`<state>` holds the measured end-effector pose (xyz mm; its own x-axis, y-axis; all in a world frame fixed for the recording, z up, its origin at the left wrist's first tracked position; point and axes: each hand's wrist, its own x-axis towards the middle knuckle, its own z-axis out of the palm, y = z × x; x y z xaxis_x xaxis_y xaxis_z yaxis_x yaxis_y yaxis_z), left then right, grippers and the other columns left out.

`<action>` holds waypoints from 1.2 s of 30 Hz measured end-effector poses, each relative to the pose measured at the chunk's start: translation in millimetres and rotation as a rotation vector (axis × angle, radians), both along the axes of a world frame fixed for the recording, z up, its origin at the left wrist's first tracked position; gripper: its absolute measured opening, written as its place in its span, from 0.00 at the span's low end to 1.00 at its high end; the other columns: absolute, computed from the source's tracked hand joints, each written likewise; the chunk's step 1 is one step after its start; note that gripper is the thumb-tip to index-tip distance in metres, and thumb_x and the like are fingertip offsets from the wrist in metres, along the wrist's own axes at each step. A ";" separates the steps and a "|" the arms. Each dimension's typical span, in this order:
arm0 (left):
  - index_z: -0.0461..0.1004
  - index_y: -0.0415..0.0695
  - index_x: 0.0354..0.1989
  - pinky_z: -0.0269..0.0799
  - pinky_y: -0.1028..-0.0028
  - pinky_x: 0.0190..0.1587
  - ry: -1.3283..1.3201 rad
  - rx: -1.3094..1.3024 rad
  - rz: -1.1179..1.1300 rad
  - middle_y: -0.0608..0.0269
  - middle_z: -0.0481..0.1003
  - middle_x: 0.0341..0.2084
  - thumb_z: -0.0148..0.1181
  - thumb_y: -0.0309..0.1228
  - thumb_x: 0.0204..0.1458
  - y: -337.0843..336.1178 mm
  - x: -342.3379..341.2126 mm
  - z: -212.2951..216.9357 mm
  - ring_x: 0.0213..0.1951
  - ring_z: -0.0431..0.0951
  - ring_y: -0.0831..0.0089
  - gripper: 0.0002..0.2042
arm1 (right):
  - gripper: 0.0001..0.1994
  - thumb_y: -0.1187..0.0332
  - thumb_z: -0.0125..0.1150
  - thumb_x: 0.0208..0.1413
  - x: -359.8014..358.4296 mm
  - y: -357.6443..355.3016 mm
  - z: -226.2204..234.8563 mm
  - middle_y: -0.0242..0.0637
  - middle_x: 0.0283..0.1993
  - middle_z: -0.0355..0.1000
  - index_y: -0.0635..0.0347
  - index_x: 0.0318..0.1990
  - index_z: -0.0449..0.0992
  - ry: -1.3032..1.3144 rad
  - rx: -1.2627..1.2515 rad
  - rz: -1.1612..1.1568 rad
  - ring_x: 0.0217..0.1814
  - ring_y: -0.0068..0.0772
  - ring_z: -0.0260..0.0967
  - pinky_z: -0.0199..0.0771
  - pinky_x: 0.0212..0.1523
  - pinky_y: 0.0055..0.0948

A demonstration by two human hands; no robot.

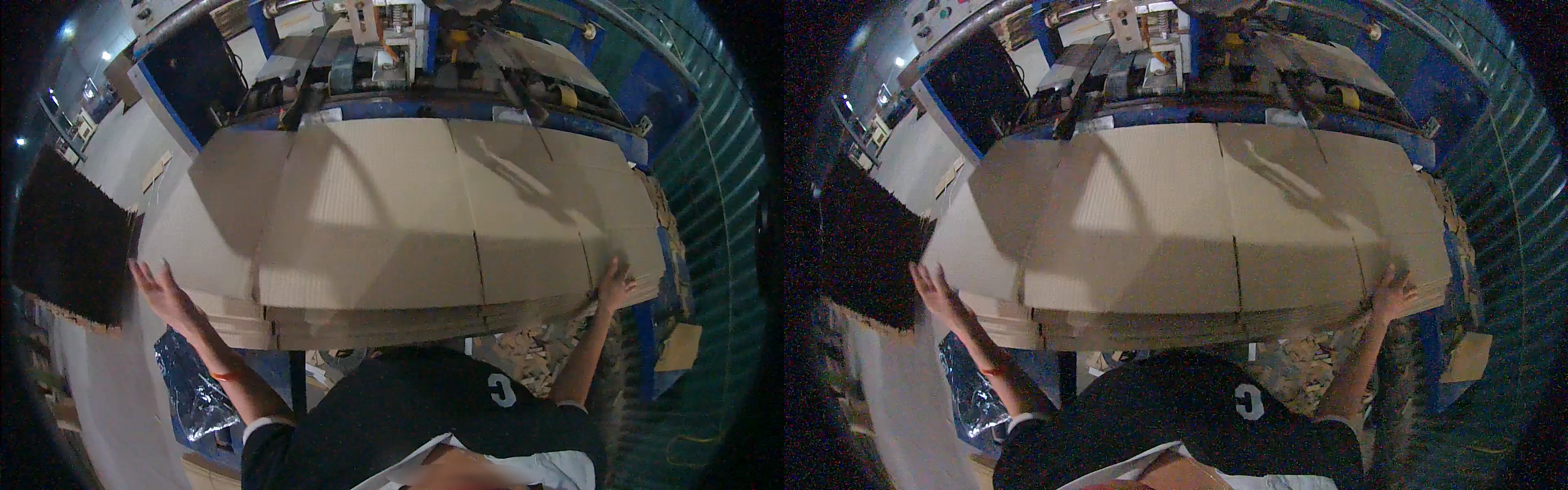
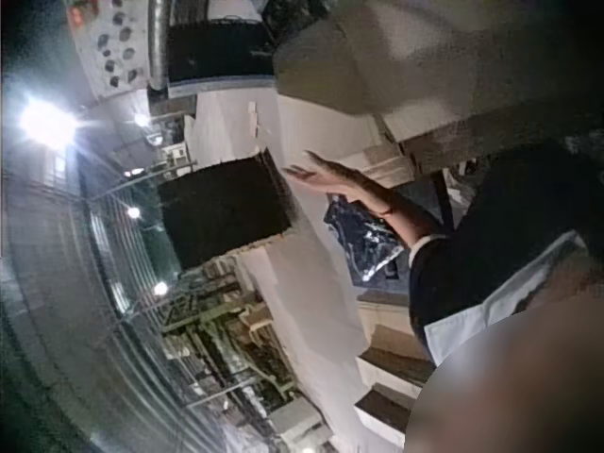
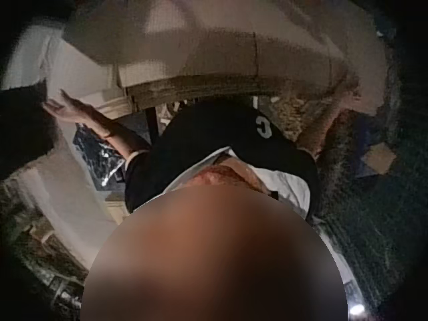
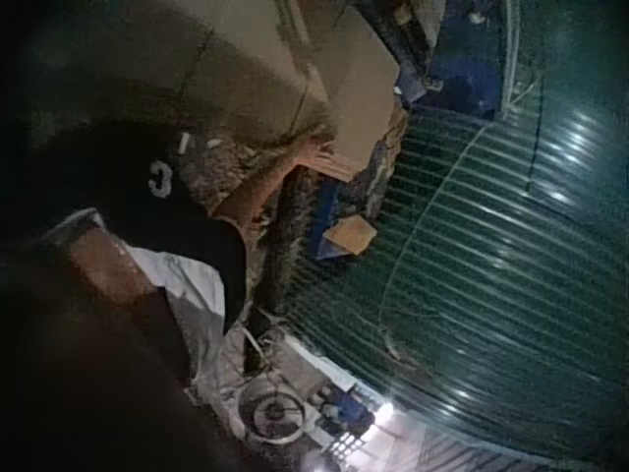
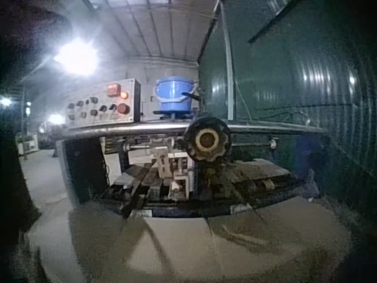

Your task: The person repeatedly folds flat cardboard sheets along pre-scored lines into box shapes and stacks them on a workbench. The hands manipulate each sheet by hand, folding side flaps and top flaps in sequence, then placing the folded unit onto a growing pile.

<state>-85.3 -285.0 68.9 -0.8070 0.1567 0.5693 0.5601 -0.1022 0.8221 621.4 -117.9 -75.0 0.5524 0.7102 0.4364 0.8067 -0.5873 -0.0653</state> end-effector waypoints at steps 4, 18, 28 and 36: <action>0.48 0.41 0.62 0.53 0.64 0.60 0.060 0.328 -0.243 0.45 0.48 0.62 0.55 0.25 0.49 13.5 -2.4 47.7 0.61 0.55 0.58 0.32 | 0.35 0.53 0.57 0.50 -1.4 13.1 -1.2 0.52 0.64 0.50 0.53 0.63 0.51 0.127 0.498 0.036 0.62 0.56 0.52 0.53 0.59 0.52; 0.69 0.36 0.40 0.64 0.76 0.41 -0.296 0.116 -0.643 0.64 0.71 0.30 0.54 0.27 0.49 -13.2 -29.0 -54.1 0.37 0.69 0.75 0.11 | 0.22 0.83 0.48 0.47 -67.3 -71.9 116.0 0.44 0.51 0.66 0.67 0.53 0.63 0.838 0.927 0.716 0.51 0.38 0.65 0.63 0.51 0.31; 0.67 0.51 0.54 0.48 0.58 0.62 0.803 -0.886 -0.922 0.58 0.60 0.58 0.50 0.22 0.45 15.2 112.2 -54.2 0.60 0.58 0.58 0.24 | 0.20 0.85 0.54 0.32 -156.4 -85.8 52.0 0.34 0.48 0.70 0.56 0.37 0.77 0.420 0.074 1.445 0.55 0.40 0.63 0.65 0.54 0.42; 0.64 0.53 0.57 0.47 0.56 0.63 0.962 -0.996 -0.892 0.59 0.59 0.59 0.52 0.25 0.44 41.9 101.2 -57.3 0.61 0.56 0.58 0.26 | 0.20 0.81 0.56 0.37 -158.2 -43.7 74.3 0.37 0.56 0.64 0.57 0.43 0.74 0.323 -0.205 1.501 0.60 0.43 0.57 0.58 0.59 0.40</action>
<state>15.8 -243.1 11.6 0.3012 0.9376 0.1735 0.9298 -0.3291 0.1645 463.2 -161.6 -0.7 -0.6495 0.7098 0.2725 0.6107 0.7005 -0.3692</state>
